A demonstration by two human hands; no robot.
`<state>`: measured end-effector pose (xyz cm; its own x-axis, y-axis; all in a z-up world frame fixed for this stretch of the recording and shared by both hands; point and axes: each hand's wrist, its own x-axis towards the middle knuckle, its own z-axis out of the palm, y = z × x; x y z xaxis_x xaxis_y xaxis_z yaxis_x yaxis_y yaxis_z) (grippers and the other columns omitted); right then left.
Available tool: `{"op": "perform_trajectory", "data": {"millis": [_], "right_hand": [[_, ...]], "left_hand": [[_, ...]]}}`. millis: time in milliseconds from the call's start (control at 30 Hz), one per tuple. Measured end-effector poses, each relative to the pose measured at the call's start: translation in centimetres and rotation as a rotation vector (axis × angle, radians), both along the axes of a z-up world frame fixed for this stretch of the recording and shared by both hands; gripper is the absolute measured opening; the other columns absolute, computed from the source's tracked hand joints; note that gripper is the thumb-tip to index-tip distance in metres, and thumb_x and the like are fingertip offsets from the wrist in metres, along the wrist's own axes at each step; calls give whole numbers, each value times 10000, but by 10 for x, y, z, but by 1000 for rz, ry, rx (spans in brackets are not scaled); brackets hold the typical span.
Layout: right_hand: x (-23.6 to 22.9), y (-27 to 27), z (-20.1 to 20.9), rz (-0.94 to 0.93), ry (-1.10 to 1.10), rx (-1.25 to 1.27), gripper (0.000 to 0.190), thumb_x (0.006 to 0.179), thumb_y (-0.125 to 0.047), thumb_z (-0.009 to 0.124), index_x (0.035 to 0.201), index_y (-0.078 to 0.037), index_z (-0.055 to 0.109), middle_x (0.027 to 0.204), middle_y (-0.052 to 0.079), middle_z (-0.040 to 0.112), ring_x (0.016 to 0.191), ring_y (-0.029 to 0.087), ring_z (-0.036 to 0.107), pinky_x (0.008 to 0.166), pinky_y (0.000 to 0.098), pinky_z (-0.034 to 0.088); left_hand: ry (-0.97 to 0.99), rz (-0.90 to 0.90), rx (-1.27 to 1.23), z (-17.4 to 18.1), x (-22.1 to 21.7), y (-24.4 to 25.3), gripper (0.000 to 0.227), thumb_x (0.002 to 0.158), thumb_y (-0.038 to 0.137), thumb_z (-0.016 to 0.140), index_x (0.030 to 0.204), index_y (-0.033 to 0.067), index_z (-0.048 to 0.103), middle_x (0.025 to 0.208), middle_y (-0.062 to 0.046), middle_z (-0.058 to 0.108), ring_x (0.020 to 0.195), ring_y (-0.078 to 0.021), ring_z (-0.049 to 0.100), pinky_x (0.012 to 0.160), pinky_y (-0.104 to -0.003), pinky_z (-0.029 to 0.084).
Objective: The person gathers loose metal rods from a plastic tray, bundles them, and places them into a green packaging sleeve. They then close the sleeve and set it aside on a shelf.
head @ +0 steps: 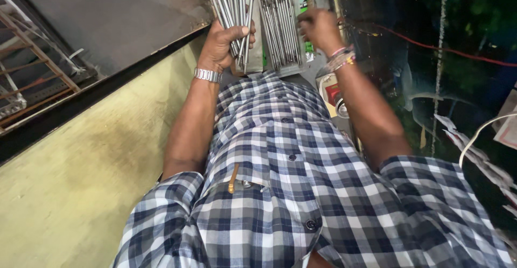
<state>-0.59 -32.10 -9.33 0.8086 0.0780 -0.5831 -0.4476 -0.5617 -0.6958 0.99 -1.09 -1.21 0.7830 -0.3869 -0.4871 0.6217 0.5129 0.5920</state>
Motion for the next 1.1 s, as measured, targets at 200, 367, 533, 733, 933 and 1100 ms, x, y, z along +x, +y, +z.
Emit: {"op": "perform_trajectory", "data": {"millis": [200,367,533,733,933,1100], "right_hand": [[-81,54,-94,91,-62,-215,744,828,-134,740,1463,66,408,1457,315,487,1363,428,475,1154,430,394],[-112,79,-125,-87,-177,-250,992,826,-116,755,1568,89,128,1630,358,207,1522,454,195,1245,428,226],[-89,86,-93,-59,-130,-151,925,784,-64,726,1571,-9,242,1625,259,291,1517,419,245,1253,450,241],[-63,79,-84,130,-382,-313,891,762,53,681,1559,21,286,1645,286,271,1479,475,359,1192,462,390],[31,79,-109,70,-282,-310,825,798,39,669,1543,72,315,1627,292,276,1129,475,652,959,481,559],[33,79,-99,385,-102,-448,614,760,-59,726,1339,8,533,1566,310,295,1039,486,653,882,521,551]], "left_hand": [[28,9,0,0,2,-1,508,815,45,799,1266,-11,574,968,-159,715,782,-240,731,702,-362,641],[49,-7,-16,0,0,-2,501,823,37,793,1269,-19,571,967,-164,714,779,-245,732,694,-367,643],[43,-16,-13,2,3,-5,496,813,35,787,1263,-6,582,960,-154,721,769,-231,734,692,-353,641],[55,-34,17,3,0,-5,435,797,40,793,1188,-12,608,938,-150,719,760,-233,730,670,-367,642],[61,-40,-1,8,1,-7,410,790,47,780,1165,-10,624,929,-139,712,754,-221,717,660,-350,629],[72,-30,5,6,-4,-2,397,806,41,778,1167,-22,625,940,-145,710,766,-225,717,672,-354,627]]}}
